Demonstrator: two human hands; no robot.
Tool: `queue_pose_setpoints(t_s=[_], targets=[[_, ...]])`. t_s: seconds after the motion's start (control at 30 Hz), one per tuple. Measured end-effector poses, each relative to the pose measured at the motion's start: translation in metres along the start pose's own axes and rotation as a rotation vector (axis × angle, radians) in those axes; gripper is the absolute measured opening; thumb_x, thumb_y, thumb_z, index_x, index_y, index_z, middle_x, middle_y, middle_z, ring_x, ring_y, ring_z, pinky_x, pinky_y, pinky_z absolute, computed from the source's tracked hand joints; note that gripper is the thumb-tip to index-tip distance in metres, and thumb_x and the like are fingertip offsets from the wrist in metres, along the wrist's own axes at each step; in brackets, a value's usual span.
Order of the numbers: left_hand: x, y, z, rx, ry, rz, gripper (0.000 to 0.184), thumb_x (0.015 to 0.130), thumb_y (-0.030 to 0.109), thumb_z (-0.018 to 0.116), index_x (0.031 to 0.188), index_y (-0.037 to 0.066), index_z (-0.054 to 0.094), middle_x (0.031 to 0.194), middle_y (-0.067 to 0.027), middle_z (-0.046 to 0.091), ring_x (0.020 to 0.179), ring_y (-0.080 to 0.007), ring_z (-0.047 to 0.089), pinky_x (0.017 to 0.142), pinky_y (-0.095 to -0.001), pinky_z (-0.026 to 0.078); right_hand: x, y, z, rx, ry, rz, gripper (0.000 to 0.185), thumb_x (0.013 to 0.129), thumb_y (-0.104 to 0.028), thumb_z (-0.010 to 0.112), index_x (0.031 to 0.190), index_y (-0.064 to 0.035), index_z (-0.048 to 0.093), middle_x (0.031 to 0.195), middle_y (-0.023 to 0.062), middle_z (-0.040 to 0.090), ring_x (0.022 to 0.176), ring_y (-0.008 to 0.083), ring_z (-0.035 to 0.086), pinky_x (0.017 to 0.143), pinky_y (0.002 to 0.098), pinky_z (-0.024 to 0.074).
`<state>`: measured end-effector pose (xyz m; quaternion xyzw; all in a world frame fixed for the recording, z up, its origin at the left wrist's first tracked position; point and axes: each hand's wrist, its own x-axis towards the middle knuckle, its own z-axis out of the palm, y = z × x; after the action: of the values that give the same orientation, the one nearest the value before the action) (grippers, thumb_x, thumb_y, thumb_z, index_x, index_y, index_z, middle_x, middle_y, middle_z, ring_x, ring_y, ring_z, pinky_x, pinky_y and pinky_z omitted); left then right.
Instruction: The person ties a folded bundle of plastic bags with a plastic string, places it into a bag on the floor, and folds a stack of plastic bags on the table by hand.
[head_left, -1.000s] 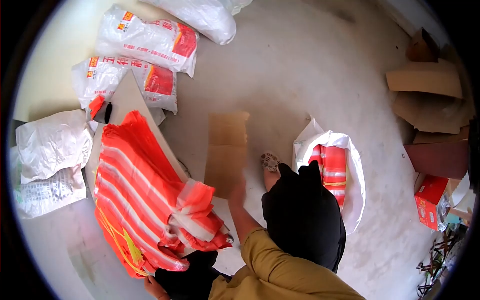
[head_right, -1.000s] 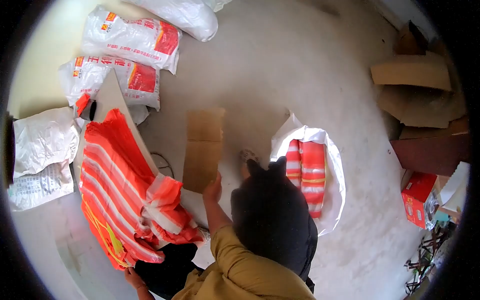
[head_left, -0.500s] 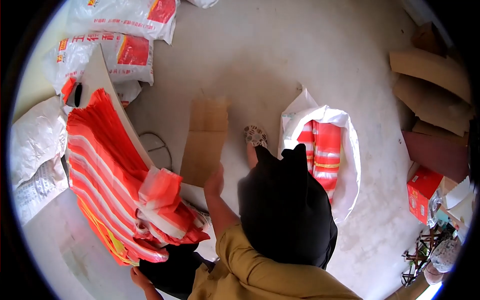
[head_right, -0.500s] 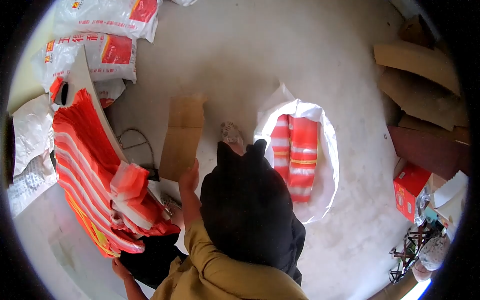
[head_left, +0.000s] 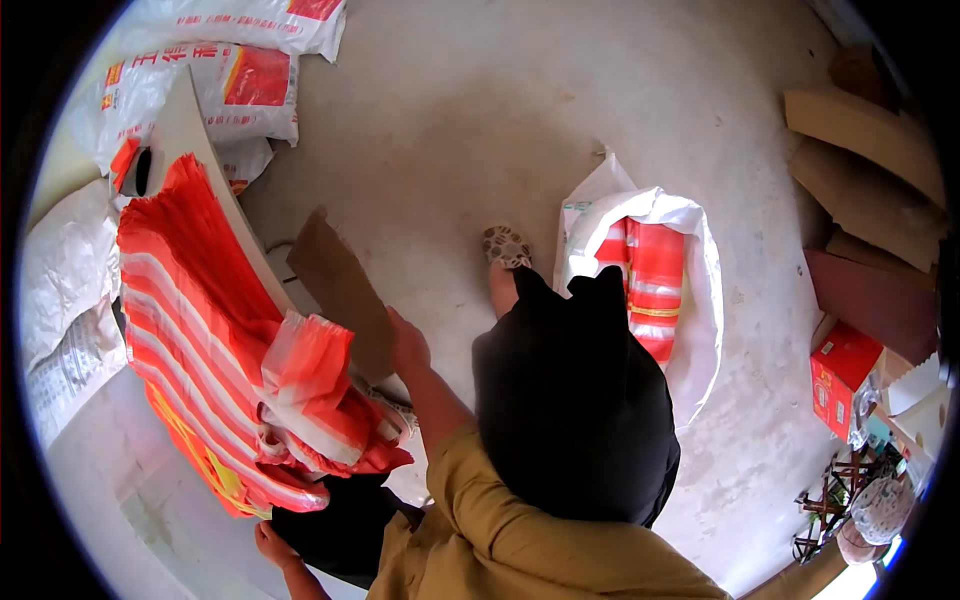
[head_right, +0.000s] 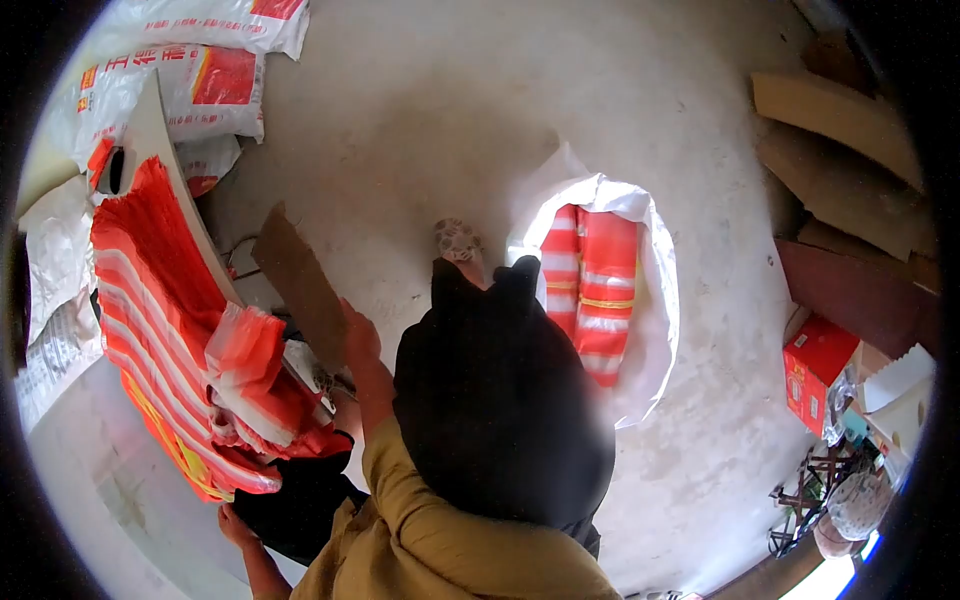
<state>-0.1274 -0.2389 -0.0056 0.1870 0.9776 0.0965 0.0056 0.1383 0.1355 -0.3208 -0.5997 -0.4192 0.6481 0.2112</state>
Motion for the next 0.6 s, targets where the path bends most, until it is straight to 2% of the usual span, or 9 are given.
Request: queue_pose_setpoints(t_s=[0.07,0.17,0.27,0.37,0.47,0.6], targets=[[0.000,-0.004,0.000,-0.016,0.004,-0.011,0.042,0.105,0.035,0.049,0.092,-0.003,0.063,0.082,-0.0138,0.061,0.076,-0.0271,0.055,0.075,-0.0408,0.048,0.022,-0.001,0.000,-0.063,-0.110,0.032,0.042,0.108,-0.031,0.046,0.148,-0.0262,0.058,0.133,0.0162,0.069,0.122,0.0379,0.065,0.103,0.0457,0.0497],[-0.004,0.003,0.003,-0.043,0.017,-0.035,0.042,0.105,0.034,0.049,0.091,-0.003,0.063,0.082,-0.0134,0.060,0.076,-0.0269,0.055,0.075,-0.0405,0.048,0.038,-0.047,-0.027,-0.240,-0.194,0.039,0.040,0.107,-0.030,0.047,0.145,-0.0241,0.060,0.129,0.0163,0.070,0.120,0.0394,0.065,0.101,0.0475,0.0505],[-0.007,0.004,0.002,-0.038,0.022,-0.029,0.042,0.105,0.033,0.049,0.090,-0.003,0.063,0.081,-0.0129,0.060,0.075,-0.0268,0.054,0.075,-0.0403,0.048,0.057,-0.040,-0.025,-0.292,-0.025,0.012,0.039,0.105,-0.028,0.047,0.141,-0.0229,0.063,0.124,0.0152,0.072,0.117,0.0398,0.066,0.099,0.0480,0.0515],[-0.010,-0.001,0.001,-0.020,0.021,-0.010,0.041,0.104,0.032,0.049,0.088,-0.002,0.062,0.080,-0.0123,0.058,0.075,-0.0266,0.053,0.074,-0.0401,0.048,0.052,-0.050,-0.039,-0.296,0.014,-0.031,0.038,0.102,-0.023,0.049,0.137,-0.0225,0.065,0.122,0.0138,0.073,0.115,0.0387,0.067,0.097,0.0476,0.0525],[-0.008,-0.020,-0.001,-0.035,-0.011,-0.035,0.040,0.104,0.032,0.048,0.087,-0.002,0.062,0.080,-0.0119,0.057,0.075,-0.0265,0.052,0.074,-0.0402,0.048,0.059,-0.035,-0.034,-0.289,-0.066,0.001,0.039,0.100,-0.018,0.052,0.136,-0.0237,0.066,0.123,0.0125,0.073,0.116,0.0372,0.067,0.097,0.0472,0.0529],[-0.003,-0.031,0.000,-0.063,-0.020,-0.072,0.042,0.104,0.034,0.047,0.087,-0.001,0.062,0.080,-0.0117,0.058,0.075,-0.0261,0.053,0.074,-0.0401,0.048,0.055,-0.043,-0.045,-0.275,-0.040,0.058,0.041,0.101,-0.020,0.051,0.139,-0.0260,0.065,0.126,0.0120,0.073,0.118,0.0358,0.067,0.099,0.0455,0.0528]])
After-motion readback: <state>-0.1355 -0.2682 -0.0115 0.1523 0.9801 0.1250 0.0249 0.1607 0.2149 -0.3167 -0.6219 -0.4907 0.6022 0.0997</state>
